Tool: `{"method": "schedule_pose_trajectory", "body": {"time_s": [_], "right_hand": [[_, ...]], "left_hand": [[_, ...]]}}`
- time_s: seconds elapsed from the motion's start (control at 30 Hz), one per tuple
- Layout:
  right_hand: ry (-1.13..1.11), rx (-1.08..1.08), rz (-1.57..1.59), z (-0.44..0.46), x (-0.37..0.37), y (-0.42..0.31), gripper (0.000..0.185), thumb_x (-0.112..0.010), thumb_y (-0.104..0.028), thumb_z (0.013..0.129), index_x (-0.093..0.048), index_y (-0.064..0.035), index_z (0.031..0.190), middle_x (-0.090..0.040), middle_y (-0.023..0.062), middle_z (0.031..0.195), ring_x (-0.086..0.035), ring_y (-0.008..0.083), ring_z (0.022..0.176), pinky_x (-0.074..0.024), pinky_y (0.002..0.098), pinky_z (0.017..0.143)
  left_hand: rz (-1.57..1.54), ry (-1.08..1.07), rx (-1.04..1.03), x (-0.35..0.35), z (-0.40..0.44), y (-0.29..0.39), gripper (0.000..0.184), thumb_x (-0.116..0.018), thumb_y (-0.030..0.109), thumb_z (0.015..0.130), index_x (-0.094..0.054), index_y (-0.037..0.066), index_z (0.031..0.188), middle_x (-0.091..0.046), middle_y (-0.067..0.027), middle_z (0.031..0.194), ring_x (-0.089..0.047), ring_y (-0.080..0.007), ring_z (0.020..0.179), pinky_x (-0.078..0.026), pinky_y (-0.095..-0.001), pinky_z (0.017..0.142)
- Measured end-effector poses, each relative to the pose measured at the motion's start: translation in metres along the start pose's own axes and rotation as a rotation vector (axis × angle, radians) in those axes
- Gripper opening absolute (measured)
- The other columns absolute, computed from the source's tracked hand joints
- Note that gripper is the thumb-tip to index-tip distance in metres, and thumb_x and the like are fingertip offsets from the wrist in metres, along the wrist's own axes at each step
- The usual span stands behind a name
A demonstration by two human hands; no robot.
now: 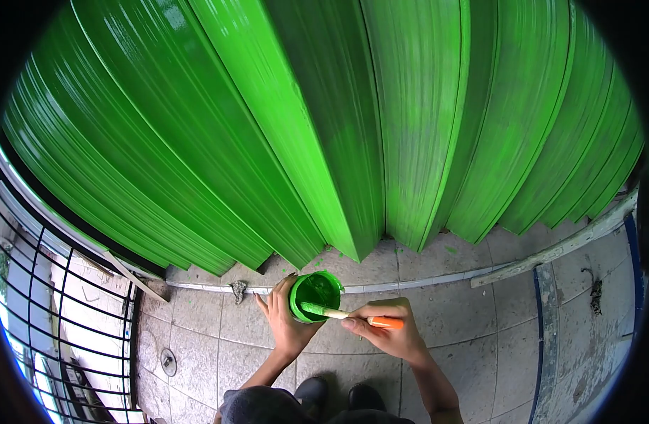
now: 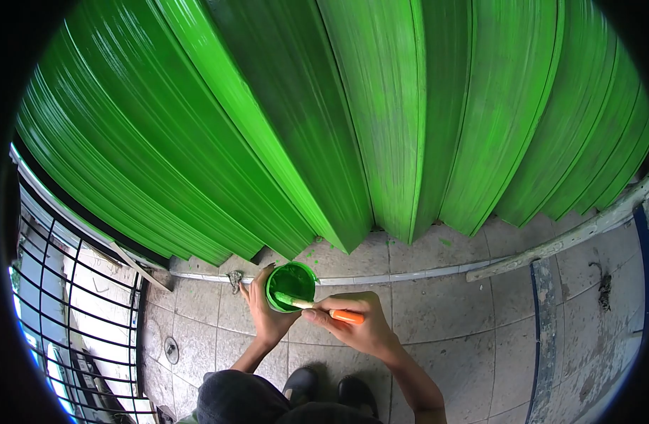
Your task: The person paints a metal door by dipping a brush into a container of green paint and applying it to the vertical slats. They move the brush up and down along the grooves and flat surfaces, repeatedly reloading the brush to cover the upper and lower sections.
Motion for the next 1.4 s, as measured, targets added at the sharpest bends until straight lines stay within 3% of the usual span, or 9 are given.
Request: {"method": "schedule_pose_trajectory", "body": {"time_s": [0.17,0.4,0.5,0.7,0.8,1.0,1.1,1.33,1.4], "right_hand": [[0.101,0.102,-0.028,0.002,0.003,-0.027,0.011,-0.069,-0.007,0.081,-0.069,-0.0016,0.090,-0.064,0.0050,0.064,-0.058,0.0093,0.054,-0.0432,0.0232,0.050],[0.006,-0.119,-0.049,0.002,0.009,-0.001,0.020,-0.068,-0.006,0.078,-0.068,0.0001,0.098,-0.069,0.0080,0.078,-0.065,0.0108,0.065,-0.0488,0.0227,0.057],[0.032,-0.076,0.128,-0.009,0.005,0.015,0.017,-0.066,-0.005,0.080,-0.066,-0.0001,0.097,-0.067,0.0070,0.072,-0.059,0.0076,0.056,-0.0459,0.0210,0.052],[0.071,-0.118,0.541,-0.028,0.011,0.039,0.019,-0.056,-0.003,0.080,-0.064,0.0064,0.094,-0.068,0.0152,0.086,-0.068,0.0210,0.078,-0.0543,0.0296,0.072],[0.145,-0.156,0.619,-0.033,0.015,0.052,0.019,-0.053,-0.002,0.077,-0.063,0.0071,0.090,-0.067,0.0187,0.084,-0.068,0.0235,0.080,-0.0547,0.0345,0.073],[0.277,0.015,0.671,-0.029,0.031,0.041,0.021,-0.049,-0.005,0.070,-0.061,0.0094,0.080,-0.064,0.0218,0.077,-0.067,0.0289,0.069,-0.0557,0.0353,0.065],[0.365,0.147,0.709,-0.025,0.042,0.028,0.024,-0.047,-0.007,0.068,-0.060,0.0105,0.076,-0.061,0.0218,0.071,-0.065,0.0307,0.061,-0.0549,0.0362,0.058],[0.599,0.386,0.583,0.023,0.102,-0.009,0.023,-0.044,-0.006,0.069,-0.058,0.0106,0.078,-0.060,0.0227,0.071,-0.064,0.0316,0.059,-0.0550,0.0375,0.057],[0.631,0.356,0.535,0.027,0.108,-0.001,0.022,-0.044,-0.005,0.070,-0.058,0.0105,0.077,-0.061,0.0222,0.072,-0.064,0.0306,0.059,-0.0553,0.0365,0.058]], "left_hand": [[0.035,-0.005,-0.051,0.000,0.000,0.004,0.097,-0.090,0.036,0.048,-0.042,0.007,0.127,-0.052,-0.0081,0.124,-0.047,-0.0280,0.118,-0.010,-0.0613,0.107],[0.041,-0.040,-0.033,-0.006,-0.004,0.000,0.097,-0.090,0.036,0.048,-0.043,0.006,0.127,-0.054,-0.0079,0.122,-0.050,-0.0278,0.116,-0.013,-0.0591,0.107],[-0.018,-0.051,0.034,-0.004,-0.001,-0.003,0.096,-0.091,0.031,0.047,-0.044,0.005,0.127,-0.055,-0.0088,0.120,-0.051,-0.0281,0.114,-0.016,-0.0555,0.107],[-0.119,-0.109,0.097,-0.008,0.000,-0.005,0.098,-0.090,0.022,0.046,-0.040,0.004,0.128,-0.057,-0.0111,0.116,-0.054,-0.0282,0.111,-0.020,-0.0523,0.106],[-0.151,-0.118,0.082,-0.009,0.005,-0.001,0.097,-0.090,0.022,0.046,-0.039,0.003,0.128,-0.058,-0.0114,0.115,-0.055,-0.0282,0.110,-0.023,-0.0496,0.105],[-0.157,-0.127,0.049,-0.004,0.019,0.016,0.095,-0.090,0.023,0.048,-0.040,0.002,0.127,-0.061,-0.0111,0.110,-0.058,-0.0276,0.104,-0.027,-0.0443,0.103],[-0.281,-0.175,0.090,-0.008,0.023,0.016,0.097,-0.088,0.040,0.053,-0.040,0.005,0.129,-0.054,-0.0090,0.120,-0.053,-0.0273,0.114,-0.015,-0.0649,0.105],[-0.318,-0.165,0.029,-0.006,0.039,0.025,0.099,-0.088,0.042,0.053,-0.038,0.005,0.130,-0.054,-0.0095,0.122,-0.053,-0.0289,0.115,-0.016,-0.0664,0.105],[-0.329,-0.204,0.024,-0.004,0.039,0.030,0.099,-0.088,0.041,0.053,-0.038,0.005,0.130,-0.054,-0.0095,0.122,-0.053,-0.0291,0.115,-0.014,-0.0670,0.105]]}}
Point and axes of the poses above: each hand's wrist, its own z-axis towards the middle knuckle, its own x-axis out of the back of the hand, y = z × x, the point moved 9 cm from there along z, towards the middle knuckle
